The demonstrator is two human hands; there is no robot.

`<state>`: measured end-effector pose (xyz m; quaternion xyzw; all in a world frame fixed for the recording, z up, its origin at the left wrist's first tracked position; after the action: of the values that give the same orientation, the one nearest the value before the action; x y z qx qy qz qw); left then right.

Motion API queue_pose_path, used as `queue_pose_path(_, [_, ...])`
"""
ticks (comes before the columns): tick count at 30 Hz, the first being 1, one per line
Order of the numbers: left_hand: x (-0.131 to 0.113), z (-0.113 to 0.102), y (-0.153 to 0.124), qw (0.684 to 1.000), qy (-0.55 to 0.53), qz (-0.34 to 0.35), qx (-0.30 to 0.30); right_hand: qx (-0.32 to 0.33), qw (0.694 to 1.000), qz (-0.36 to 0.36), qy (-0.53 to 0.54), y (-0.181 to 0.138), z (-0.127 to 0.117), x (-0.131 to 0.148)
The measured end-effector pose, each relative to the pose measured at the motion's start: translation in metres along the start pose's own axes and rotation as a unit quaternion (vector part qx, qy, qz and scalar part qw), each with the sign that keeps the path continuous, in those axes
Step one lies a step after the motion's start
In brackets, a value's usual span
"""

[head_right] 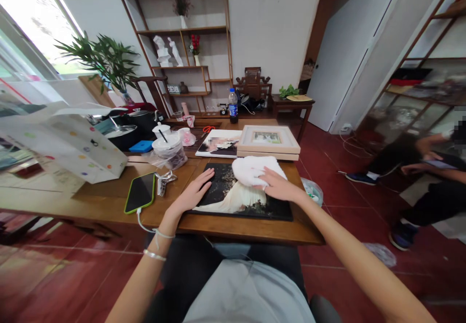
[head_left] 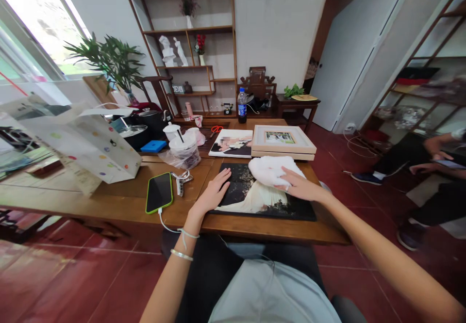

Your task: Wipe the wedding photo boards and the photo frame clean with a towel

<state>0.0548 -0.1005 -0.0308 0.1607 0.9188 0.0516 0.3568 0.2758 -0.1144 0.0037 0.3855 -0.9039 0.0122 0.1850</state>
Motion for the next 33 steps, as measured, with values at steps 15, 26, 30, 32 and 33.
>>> queue_pose_path(15, [0.001, 0.001, 0.001, 1.000, -0.004, -0.002, -0.001, -0.059, 0.995, -0.009, -0.076, -0.023, -0.006, 0.012])
queue_pose_path(26, [-0.002, 0.000, 0.000, 1.000, 0.001, 0.007, -0.007, 0.048, 0.992, -0.113, 0.003, -0.074, 0.023, 0.121])
queue_pose_path(30, [-0.003, -0.001, -0.001, 1.000, -0.001, 0.007, -0.007, 0.027, 0.996, -0.080, 0.004, -0.055, 0.013, 0.086])
queue_pose_path(32, [-0.005, -0.002, -0.001, 1.000, 0.000, 0.013, -0.007, -0.002, 0.998, -0.055, -0.020, -0.041, 0.005, 0.057])
queue_pose_path(33, [-0.005, -0.002, -0.001, 1.000, 0.001, 0.015, -0.006, -0.015, 0.998, -0.048, -0.040, -0.033, 0.002, 0.043])
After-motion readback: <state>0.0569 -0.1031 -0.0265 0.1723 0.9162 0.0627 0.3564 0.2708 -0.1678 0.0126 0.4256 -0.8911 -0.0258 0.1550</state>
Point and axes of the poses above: each hand's wrist, its own y-axis towards the middle knuckle, its own z-axis out of the palm, x = y × z, the point moved 10 cm from there along y, towards the middle knuckle, and after that the axes turned 11 degrees about -z, right-handed, at the moved point
